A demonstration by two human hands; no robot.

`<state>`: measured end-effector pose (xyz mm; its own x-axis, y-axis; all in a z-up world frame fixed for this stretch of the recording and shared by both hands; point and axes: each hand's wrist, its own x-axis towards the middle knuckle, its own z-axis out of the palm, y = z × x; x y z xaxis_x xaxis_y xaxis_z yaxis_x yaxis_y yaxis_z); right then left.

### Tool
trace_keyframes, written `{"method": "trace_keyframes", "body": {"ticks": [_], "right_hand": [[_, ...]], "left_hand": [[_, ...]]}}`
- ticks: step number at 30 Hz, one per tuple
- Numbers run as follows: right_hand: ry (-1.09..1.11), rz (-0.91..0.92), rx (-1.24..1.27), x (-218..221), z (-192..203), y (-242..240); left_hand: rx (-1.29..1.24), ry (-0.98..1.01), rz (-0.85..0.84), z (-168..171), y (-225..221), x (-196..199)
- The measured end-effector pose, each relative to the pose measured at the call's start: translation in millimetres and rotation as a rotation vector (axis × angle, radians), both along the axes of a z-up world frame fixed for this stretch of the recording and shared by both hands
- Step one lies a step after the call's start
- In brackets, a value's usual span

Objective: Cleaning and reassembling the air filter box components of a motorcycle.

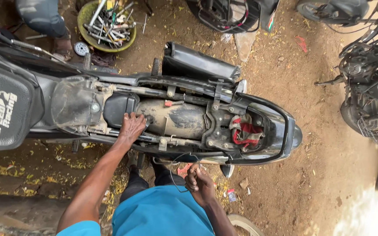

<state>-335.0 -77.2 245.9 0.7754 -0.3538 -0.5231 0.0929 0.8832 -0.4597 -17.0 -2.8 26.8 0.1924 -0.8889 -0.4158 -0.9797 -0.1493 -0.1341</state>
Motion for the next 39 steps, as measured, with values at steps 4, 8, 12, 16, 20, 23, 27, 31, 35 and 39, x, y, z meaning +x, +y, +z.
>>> {"method": "trace_keyframes", "body": {"ticks": [4, 8, 12, 16, 20, 23, 27, 31, 35, 39], "right_hand": [[0.009, -0.008, -0.005, -4, -1, -2], [0.018, 0.008, -0.024, 4, 1, -6], [0.042, 0.026, -0.009, 6, -1, -2], [0.032, 0.036, -0.016, 9, 0, -3], [0.050, 0.015, 0.002, 7, 3, -2], [0.050, -0.005, -0.005, 4, 3, -3], [0.021, -0.008, -0.027, 2, 3, -1], [0.014, -0.007, -0.036, 0, 1, -2], [0.021, -0.008, -0.011, -3, -1, -2], [0.040, 0.010, 0.006, 1, 0, -1]], "left_hand": [[0.019, 0.029, -0.040, -5, 7, 8], [-0.011, 0.047, -0.061, -21, 9, 13], [0.003, 0.056, -0.060, -18, 14, 11], [-0.054, 0.056, -0.064, -35, 15, 12], [-0.043, 0.035, -0.063, -34, 16, 19], [0.022, 0.035, -0.023, -18, 13, 28], [0.065, 0.029, -0.014, -25, 17, 30], [0.031, 0.001, -0.065, -25, 23, 30], [-0.028, 0.026, -0.039, -5, 26, 34], [-0.071, 0.030, -0.032, 1, 29, 35]]}}
